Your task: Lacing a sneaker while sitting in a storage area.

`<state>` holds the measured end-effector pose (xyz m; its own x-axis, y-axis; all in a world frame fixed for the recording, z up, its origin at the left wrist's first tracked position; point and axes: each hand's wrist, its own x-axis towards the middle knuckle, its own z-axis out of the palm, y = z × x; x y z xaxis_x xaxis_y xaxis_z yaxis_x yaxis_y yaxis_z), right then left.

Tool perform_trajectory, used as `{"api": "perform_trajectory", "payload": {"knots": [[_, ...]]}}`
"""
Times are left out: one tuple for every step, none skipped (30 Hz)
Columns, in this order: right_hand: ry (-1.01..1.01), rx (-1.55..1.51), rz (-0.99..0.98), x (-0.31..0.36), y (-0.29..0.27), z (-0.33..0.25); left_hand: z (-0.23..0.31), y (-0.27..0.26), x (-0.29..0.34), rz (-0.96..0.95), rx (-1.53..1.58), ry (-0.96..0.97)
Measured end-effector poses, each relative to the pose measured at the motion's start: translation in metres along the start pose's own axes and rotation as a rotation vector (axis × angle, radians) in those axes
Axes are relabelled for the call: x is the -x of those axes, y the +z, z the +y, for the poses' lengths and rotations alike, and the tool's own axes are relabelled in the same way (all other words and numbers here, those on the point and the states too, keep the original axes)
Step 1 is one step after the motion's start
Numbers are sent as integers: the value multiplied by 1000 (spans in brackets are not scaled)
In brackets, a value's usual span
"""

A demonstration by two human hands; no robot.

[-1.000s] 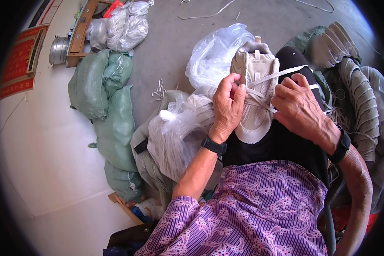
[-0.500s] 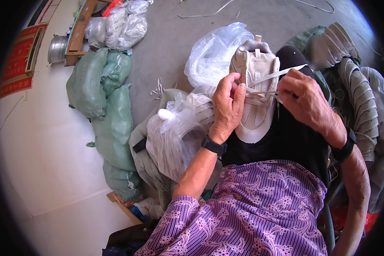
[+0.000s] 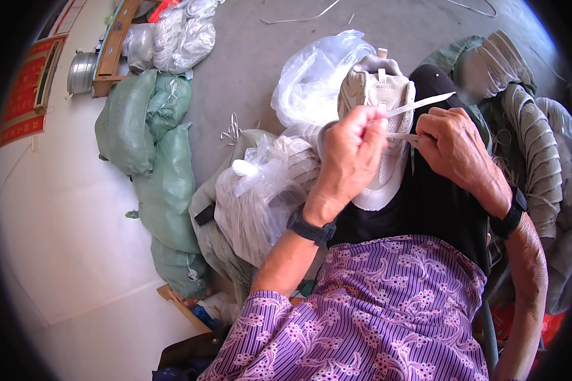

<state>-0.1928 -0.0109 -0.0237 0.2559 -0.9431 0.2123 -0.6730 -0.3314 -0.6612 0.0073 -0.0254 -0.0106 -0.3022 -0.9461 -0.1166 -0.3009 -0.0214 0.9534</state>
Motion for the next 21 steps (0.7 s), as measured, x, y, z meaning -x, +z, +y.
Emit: {"api": "perform_trajectory", "payload": {"knots": [[-3, 2, 0, 0, 0, 0, 5, 2, -2, -3, -16, -60], [-16, -4, -8, 1, 1, 0, 9, 4, -5, -46, -79, -81], [-27, -11, -17, 2, 1, 0, 12, 5, -8, -90, -142, -104], [-26, -8, -17, 2, 2, 0, 15, 3, -10, -120, -145, -118], [-54, 7, -22, 2, 2, 1, 16, 1, -12, -126, -143, -116], [-70, 23, -38, 2, 3, 1, 18, -3, -13, -190, -126, -164], [-75, 18, -30, 3, 5, 1, 19, -6, -13, -248, -99, -213], [-88, 20, -39, 2, 7, 2, 19, -8, -14, -284, -122, -198], [-97, 24, -51, 1, 8, 3, 20, -9, -16, -286, -123, -196], [-85, 33, -65, 1, 8, 4, 20, -10, -17, -333, -168, -210], [-85, 33, -64, 0, 9, 5, 21, -10, -19, -380, -213, -225], [-85, 38, -78, -1, 10, 5, 22, -11, -21, -380, -214, -224], [-85, 43, -90, -1, 10, 6, 24, -11, -24, -416, -197, -263], [-85, 43, -89, -2, 10, 6, 25, -11, -27, -449, -180, -302], [-79, 65, -104, -2, 10, 6, 26, -11, -29, -453, -181, -300], [-79, 84, -115, -2, 9, 6, 27, -11, -31, -478, -195, -338], [-76, 87, -117, -2, 9, 6, 28, -11, -34, -502, -200, -370], [-63, 52, -90, -2, 9, 6, 28, -10, -36, -503, -187, -381], [-38, 21, -66, -2, 9, 6, 28, -10, -37, -501, -189, -378], [-52, 17, -59, -3, 9, 6, 28, -11, -39, -504, -184, -420], [-30, 16, -20, -4, 10, 6, 28, -10, -41, -508, -175, -457]]}}
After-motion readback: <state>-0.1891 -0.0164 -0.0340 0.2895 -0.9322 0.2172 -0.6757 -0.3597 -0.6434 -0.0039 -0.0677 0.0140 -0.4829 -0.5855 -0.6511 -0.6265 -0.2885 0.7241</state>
